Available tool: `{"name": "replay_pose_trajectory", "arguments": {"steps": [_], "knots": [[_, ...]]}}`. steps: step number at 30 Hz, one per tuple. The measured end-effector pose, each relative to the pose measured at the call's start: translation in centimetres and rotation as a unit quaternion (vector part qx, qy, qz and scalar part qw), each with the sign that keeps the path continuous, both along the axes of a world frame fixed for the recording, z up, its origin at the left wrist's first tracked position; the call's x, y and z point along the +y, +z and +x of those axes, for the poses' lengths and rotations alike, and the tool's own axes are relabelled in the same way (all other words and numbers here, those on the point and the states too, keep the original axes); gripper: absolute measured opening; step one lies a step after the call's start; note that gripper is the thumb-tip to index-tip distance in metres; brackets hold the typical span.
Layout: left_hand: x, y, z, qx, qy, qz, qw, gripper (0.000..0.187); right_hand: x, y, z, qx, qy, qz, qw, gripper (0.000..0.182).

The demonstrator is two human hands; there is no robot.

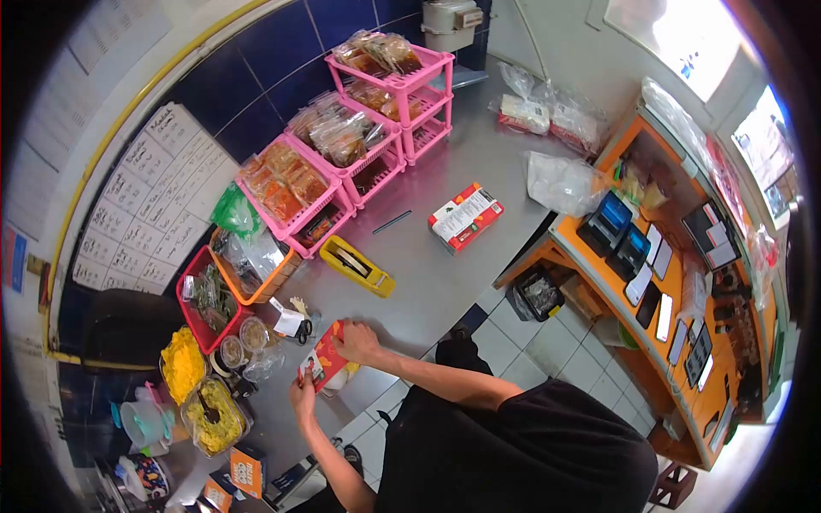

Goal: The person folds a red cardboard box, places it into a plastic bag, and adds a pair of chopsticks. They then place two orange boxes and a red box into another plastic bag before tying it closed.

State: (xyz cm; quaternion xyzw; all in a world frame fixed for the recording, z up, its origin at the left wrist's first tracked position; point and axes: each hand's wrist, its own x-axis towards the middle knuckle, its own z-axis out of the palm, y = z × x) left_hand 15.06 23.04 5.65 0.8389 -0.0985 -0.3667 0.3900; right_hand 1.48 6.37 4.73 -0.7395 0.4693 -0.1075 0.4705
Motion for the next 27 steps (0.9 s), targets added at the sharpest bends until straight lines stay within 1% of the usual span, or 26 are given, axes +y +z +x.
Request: {"name": "replay_pose_trajectory", "arguments": {"steps": [1, 3, 4, 5, 6, 7, 9, 10, 11, 12, 13, 14, 15, 16, 18, 19, 21, 22, 23, 24, 25, 26, 27], "knots": [[-0.4, 0.3, -0.4, -0.002, -0.007, 0.003, 1.000, 0.056, -0.1, -0.9, 0.4, -0.002, -0.007, 0.003, 1.000, 0.055], [-0.4, 1.0, -1.4, -0.009, -0.006, 0.039, 0.999, 0.058, 0.1, -2.5, 0.6, 0.018, 0.030, -0.017, 0.999, 0.049], [0.2, -0.9, -1.3, -0.007, -0.006, 0.042, 0.999, 0.058, 0.2, -2.3, 0.3, 0.021, 0.030, -0.013, 0.999, 0.049], [1.0, -3.9, -0.7, -0.029, -0.015, 0.035, 0.999, 0.059, 0.2, -2.0, 0.1, 0.026, 0.036, -0.031, 0.999, 0.050], [1.4, -5.5, -0.1, -0.052, -0.024, 0.027, 0.998, 0.061, 0.0, -1.7, 0.1, 0.030, 0.042, -0.051, 0.997, 0.051], [1.0, -4.5, -1.1, -0.054, -0.022, 0.027, 0.998, 0.061, 0.4, -2.3, 0.2, 0.029, 0.043, -0.051, 0.997, 0.051], [0.1, -3.2, -3.6, -0.121, 0.032, 0.050, 0.991, 0.063, 1.6, -3.5, 0.0, 0.017, 0.023, -0.051, 0.998, 0.056], [0.3, -4.4, -3.4, -0.131, 0.034, 0.023, 0.990, 0.067, 1.3, -1.9, -0.3, 0.015, 0.024, -0.052, 0.998, 0.056], [0.3, -5.8, -3.4, -0.132, 0.034, 0.022, 0.990, 0.067, 1.3, -0.3, -0.7, 0.042, 0.045, -0.014, 0.998, 0.058], [0.1, -6.8, -4.3, -0.210, 0.052, 0.001, 0.976, 0.069, 1.1, 0.8, -1.5, 0.072, 0.069, 0.025, 0.995, 0.059], [-0.3, -6.6, -5.8, -0.286, 0.070, -0.019, 0.955, 0.071, 1.2, -0.6, -1.9, 0.076, 0.073, 0.024, 0.994, 0.059], [-0.3, -6.3, -7.7, -0.345, 0.040, -0.016, 0.937, 0.074, 1.7, -2.3, -2.4, 0.070, 0.107, -0.101, 0.987, 0.058], [-0.3, -5.5, -8.4, -0.345, 0.045, -0.015, 0.937, 0.074, 1.6, -3.6, -2.7, 0.060, 0.139, -0.228, 0.962, 0.057], [-0.3, -4.7, -8.3, -0.326, 0.027, -0.006, 0.945, 0.074, 1.2, -4.0, -2.8, 0.057, 0.139, -0.229, 0.962, 0.057], [-0.1, -2.6, -8.9, -0.301, -0.010, -0.003, 0.953, 0.071, 0.5, -4.7, -4.1, 0.020, 0.194, -0.287, 0.938, 0.054], [1.0, -3.6, -8.2, -0.303, -0.010, -0.002, 0.953, 0.071, 0.7, -4.9, -4.2, 0.017, 0.193, -0.287, 0.938, 0.054], [3.0, -6.1, -5.8, -0.316, -0.046, -0.093, 0.943, 0.064, 0.4, -4.9, -4.1, 0.003, 0.165, -0.329, 0.930, 0.060], [2.9, -4.3, -5.1, -0.316, -0.049, -0.095, 0.943, 0.064, -0.1, -4.0, -4.3, 0.004, 0.162, -0.330, 0.930, 0.060], [2.6, -0.6, -4.8, -0.338, -0.156, -0.107, 0.922, 0.064, -1.0, -1.9, -4.7, -0.057, 0.295, -0.321, 0.898, 0.069], [2.2, 1.4, -4.6, -0.353, -0.257, -0.117, 0.892, 0.064, -1.7, -0.7, -5.2, -0.115, 0.426, -0.301, 0.846, 0.080], [1.9, 1.4, -3.7, -0.349, -0.253, -0.113, 0.895, 0.064, -2.2, -0.5, -4.9, -0.114, 0.432, -0.296, 0.844, 0.080], [1.6, 1.4, -2.3, -0.348, -0.338, -0.046, 0.873, 0.066, -2.4, -0.3, -3.8, -0.066, 0.513, -0.305, 0.800, 0.088], [0.8, 1.6, -1.4, -0.344, -0.418, 0.021, 0.841, 0.068, -2.5, -0.1, -2.4, -0.017, 0.590, -0.314, 0.744, 0.098]]}}
